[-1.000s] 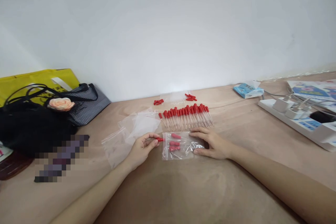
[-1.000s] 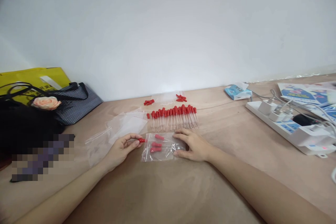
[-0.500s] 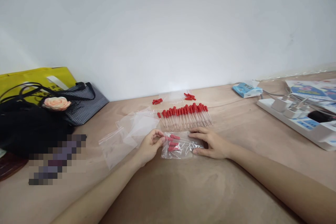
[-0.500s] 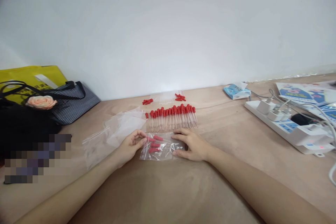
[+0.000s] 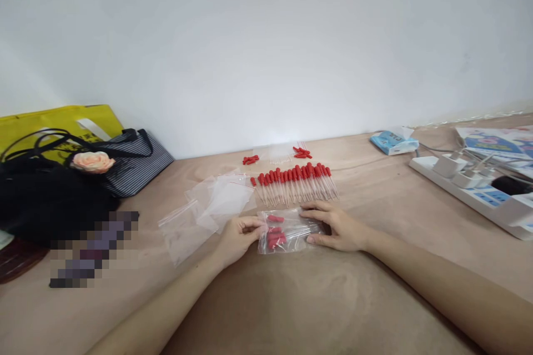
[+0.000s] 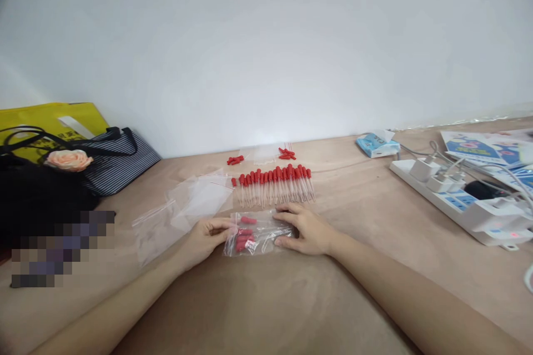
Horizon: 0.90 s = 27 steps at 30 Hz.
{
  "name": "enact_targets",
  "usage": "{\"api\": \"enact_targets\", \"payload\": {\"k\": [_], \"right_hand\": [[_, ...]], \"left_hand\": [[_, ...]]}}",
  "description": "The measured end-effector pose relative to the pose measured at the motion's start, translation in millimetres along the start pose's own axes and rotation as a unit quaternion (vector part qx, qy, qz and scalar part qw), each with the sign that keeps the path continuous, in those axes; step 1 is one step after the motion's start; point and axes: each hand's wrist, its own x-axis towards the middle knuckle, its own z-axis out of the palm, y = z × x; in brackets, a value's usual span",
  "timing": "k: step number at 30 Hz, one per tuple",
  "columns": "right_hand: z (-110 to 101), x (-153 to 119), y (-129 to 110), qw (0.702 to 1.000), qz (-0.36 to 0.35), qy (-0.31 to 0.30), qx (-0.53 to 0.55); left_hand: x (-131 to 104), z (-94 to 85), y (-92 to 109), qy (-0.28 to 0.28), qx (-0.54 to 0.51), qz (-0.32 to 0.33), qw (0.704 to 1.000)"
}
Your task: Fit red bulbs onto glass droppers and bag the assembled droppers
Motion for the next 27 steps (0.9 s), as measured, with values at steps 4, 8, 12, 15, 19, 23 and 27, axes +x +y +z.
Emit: {"api": "enact_targets", "payload": {"k": [4,8,12,15,19,23,27], "right_hand": [[-1.9,-0.2,-0.3,1.000,-0.006,0.003,0.002],[-2.6,-0.6,0.3,1.000,-0.002,-0.001,0.003],[-1.5,-1.0,1.3,1.000,-0.002,-0.002,0.000],[-0.5,-1.2,2.2,1.000,-0.003,-0.001,-0.004],[0.2,-1.2,3.6,1.000,-0.007,-0.004,-0.008],[0.8,-1.4,4.0,1.000,-0.001,-0.006,-0.011],[1.2,-1.4,3.2,1.000,0.001,-0.002,-0.010]], "left_hand": [[-0.1,-4.0,-8.0,0.061,0.019,0.010,0.998],[13.5,-17.9,-13.1,0.179,0.073,0.005,0.981],[55.2,-40.6,-6.2,0.204,0.234,-0.028,0.950],[95.9,-50.7,-1.2,0.205,0.275,-0.079,0.936],[136.8,-48.5,-1.8,0.175,0.301,-0.157,0.924],[152.4,-44.0,-4.8,0.139,0.301,-0.198,0.923],[152.8,-42.9,-7.2,0.135,0.292,-0.200,0.925]]}}
